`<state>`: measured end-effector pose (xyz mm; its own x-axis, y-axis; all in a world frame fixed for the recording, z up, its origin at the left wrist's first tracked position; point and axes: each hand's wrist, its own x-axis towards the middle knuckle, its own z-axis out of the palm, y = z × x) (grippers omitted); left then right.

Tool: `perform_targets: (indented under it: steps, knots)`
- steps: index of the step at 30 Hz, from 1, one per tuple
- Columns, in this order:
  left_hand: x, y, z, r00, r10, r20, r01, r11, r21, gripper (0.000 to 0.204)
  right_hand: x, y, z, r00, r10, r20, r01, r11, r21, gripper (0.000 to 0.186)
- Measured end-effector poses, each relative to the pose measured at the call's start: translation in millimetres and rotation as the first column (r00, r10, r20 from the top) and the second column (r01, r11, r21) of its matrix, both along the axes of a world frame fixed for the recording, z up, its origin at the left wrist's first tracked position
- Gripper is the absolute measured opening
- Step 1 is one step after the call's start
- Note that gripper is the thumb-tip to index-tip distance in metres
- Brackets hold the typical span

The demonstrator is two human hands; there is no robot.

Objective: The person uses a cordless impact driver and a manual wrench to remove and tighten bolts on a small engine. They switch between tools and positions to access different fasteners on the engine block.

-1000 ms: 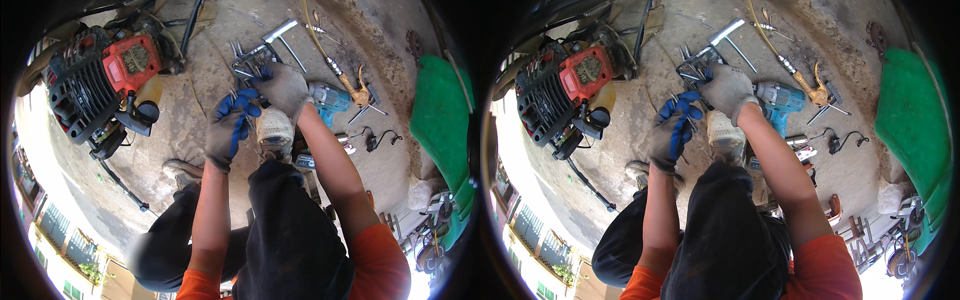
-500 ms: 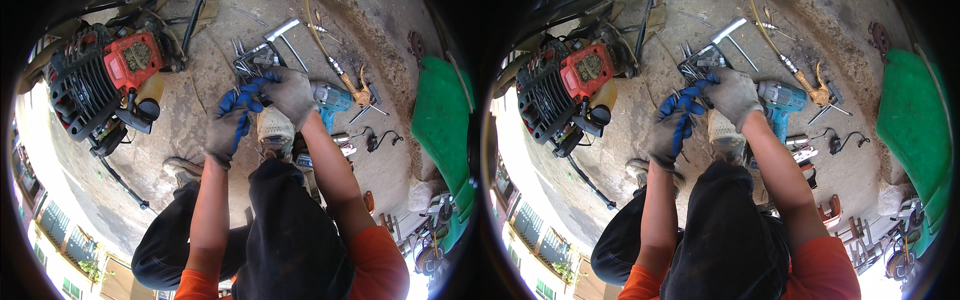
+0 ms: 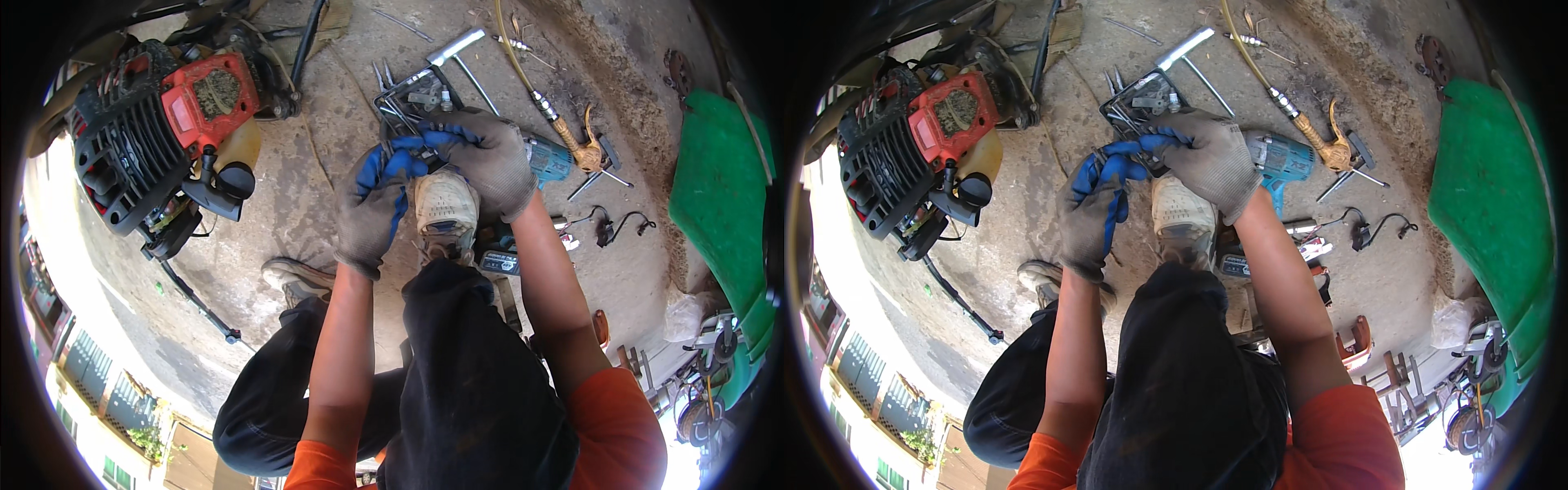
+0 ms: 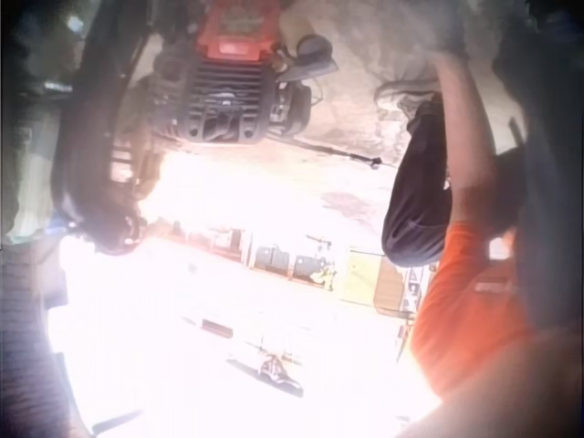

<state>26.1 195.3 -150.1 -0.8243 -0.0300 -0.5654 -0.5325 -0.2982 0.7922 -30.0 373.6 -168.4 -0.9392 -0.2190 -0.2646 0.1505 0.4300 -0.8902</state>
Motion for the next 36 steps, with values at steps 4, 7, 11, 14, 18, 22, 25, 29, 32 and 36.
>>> perform_targets:
  steps: [4, 7, 11, 14, 18, 22, 25, 29, 32, 36]
  knots:
    - [-2, 5, 7, 0.999, -0.003, -0.036, 0.001, 0.999, -0.04, 0.031, 0, 4, 1, 1.0, 0.003, -0.008, -0.004, 0.992, -0.125, 0.029]
    - [-2, 9, 6, 0.994, -0.015, -0.109, 0.003, 0.995, -0.103, 0.029, 1, 7, 5, 0.998, 0.009, -0.058, -0.016, 0.992, -0.128, 0.03]
    - [-4, 13, 11, 0.988, -0.001, -0.155, -0.015, 0.995, -0.102, 0.026, 0, 9, 21, 0.994, 0.029, -0.103, -0.045, 0.986, -0.158, 0.031]
    - [-3, 8, 10, 0.97, -0.106, -0.218, 0.054, 0.972, -0.229, 0.026, 0, 12, 31, 0.996, 0.048, -0.073, -0.061, 0.981, -0.184, 0.031]
    - [0, 5, 11, 0.961, -0.145, -0.237, 0.059, 0.94, -0.337, 0.037, 1, 13, 37, 0.987, 0.07, -0.142, -0.089, 0.986, -0.138, 0.031]
    - [-2, 4, 9, 0.89, -0.238, -0.388, 0.044, 0.893, -0.448, 0.04, 0, 10, 41, 0.972, 0.069, -0.227, -0.105, 0.983, -0.152, 0.032]
    - [-6, 2, 11, 0.835, -0.291, -0.467, 0.015, 0.86, -0.509, 0.04, -2, 9, 47, 0.97, 0.075, -0.231, -0.113, 0.981, -0.157, 0.032]
    - [-7, 2, 13, 0.825, -0.31, -0.472, 0.019, 0.851, -0.525, 0.038, -1, 11, 46, 0.963, 0.076, -0.26, -0.116, 0.983, -0.145, 0.031]
    - [-4, 3, 14, 0.877, -0.255, -0.406, 0.038, 0.882, -0.47, 0.038, 0, 13, 41, 0.972, 0.076, -0.223, -0.113, 0.981, -0.156, 0.029]
    - [-5, 9, 21, 0.981, -0.059, -0.183, 0.053, 0.998, -0.041, 0.029, -3, 0, 40, 0.996, -0.057, 0.07, 0.055, 0.998, 0.028, 0.029]
